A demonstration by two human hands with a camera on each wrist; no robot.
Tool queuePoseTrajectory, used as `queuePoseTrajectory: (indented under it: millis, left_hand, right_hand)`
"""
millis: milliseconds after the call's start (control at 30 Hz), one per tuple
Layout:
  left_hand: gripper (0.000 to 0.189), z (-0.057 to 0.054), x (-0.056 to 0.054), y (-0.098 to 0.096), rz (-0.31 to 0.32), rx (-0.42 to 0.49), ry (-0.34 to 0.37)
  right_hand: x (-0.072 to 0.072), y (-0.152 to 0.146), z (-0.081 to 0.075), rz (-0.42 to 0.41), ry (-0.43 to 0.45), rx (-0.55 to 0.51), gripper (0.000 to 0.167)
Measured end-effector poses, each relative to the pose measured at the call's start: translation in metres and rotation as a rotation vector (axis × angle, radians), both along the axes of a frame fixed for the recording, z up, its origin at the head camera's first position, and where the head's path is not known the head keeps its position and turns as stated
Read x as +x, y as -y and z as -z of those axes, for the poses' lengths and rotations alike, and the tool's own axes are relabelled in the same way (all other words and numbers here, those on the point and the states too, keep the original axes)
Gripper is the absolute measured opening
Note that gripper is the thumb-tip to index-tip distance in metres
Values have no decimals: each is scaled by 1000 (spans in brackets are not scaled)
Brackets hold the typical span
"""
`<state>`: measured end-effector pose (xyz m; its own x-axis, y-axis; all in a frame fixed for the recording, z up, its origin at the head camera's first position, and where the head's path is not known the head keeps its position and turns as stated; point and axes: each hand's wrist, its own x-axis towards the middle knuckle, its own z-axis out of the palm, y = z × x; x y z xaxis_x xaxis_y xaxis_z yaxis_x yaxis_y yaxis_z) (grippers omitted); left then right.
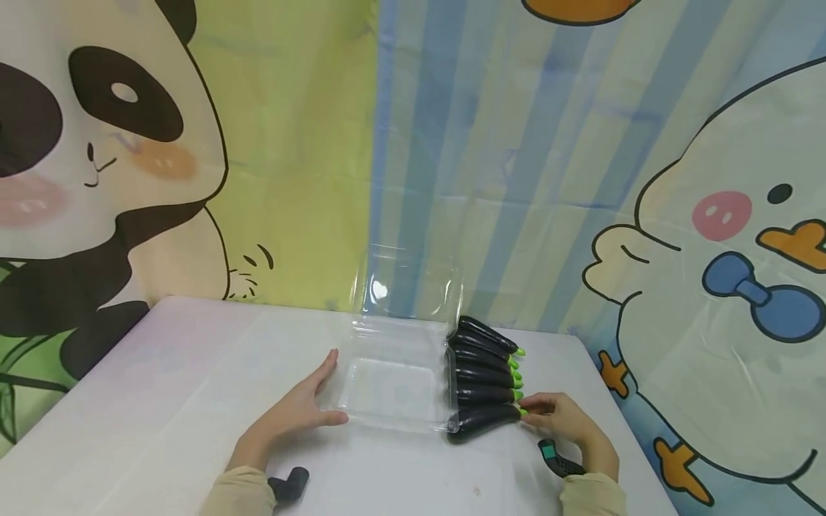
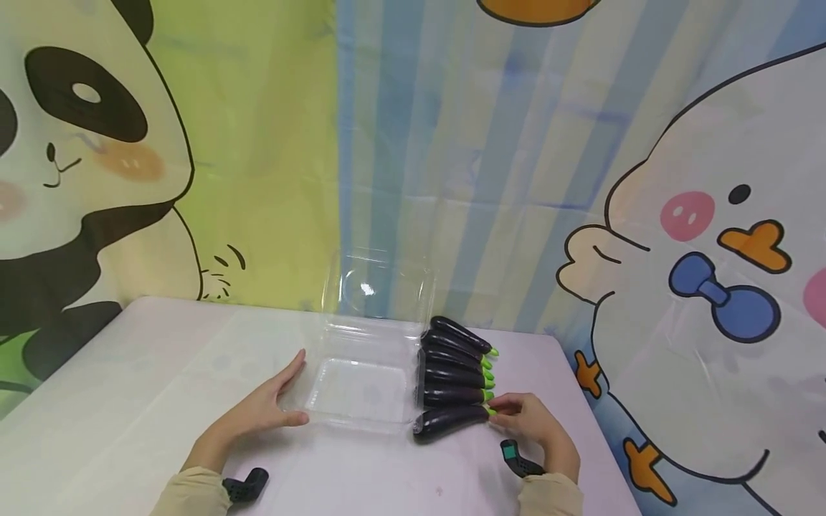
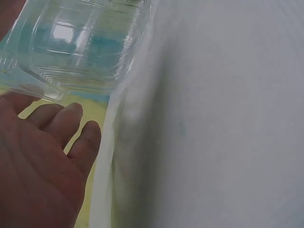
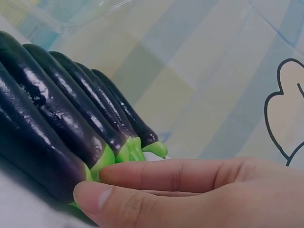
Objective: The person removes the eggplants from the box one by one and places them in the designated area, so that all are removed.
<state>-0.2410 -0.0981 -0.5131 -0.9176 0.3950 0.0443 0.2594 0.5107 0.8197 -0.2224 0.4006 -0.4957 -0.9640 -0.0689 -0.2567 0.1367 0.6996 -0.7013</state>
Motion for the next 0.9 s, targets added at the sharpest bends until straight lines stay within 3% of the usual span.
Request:
queuePoseTrajectory:
  millis: [400, 667, 900]
  left_hand:
    - [127, -11, 7, 0, 97, -42, -21]
    - [130, -11, 17, 2, 76, -56, 38]
    - [130, -14, 29, 0, 48, -85, 65]
  right_hand:
    - [5, -11, -1, -60, -29, -34, 46]
    - [7, -10, 0, -51, -30, -42, 46]
    - [7, -11, -9, 5, -54, 33, 45]
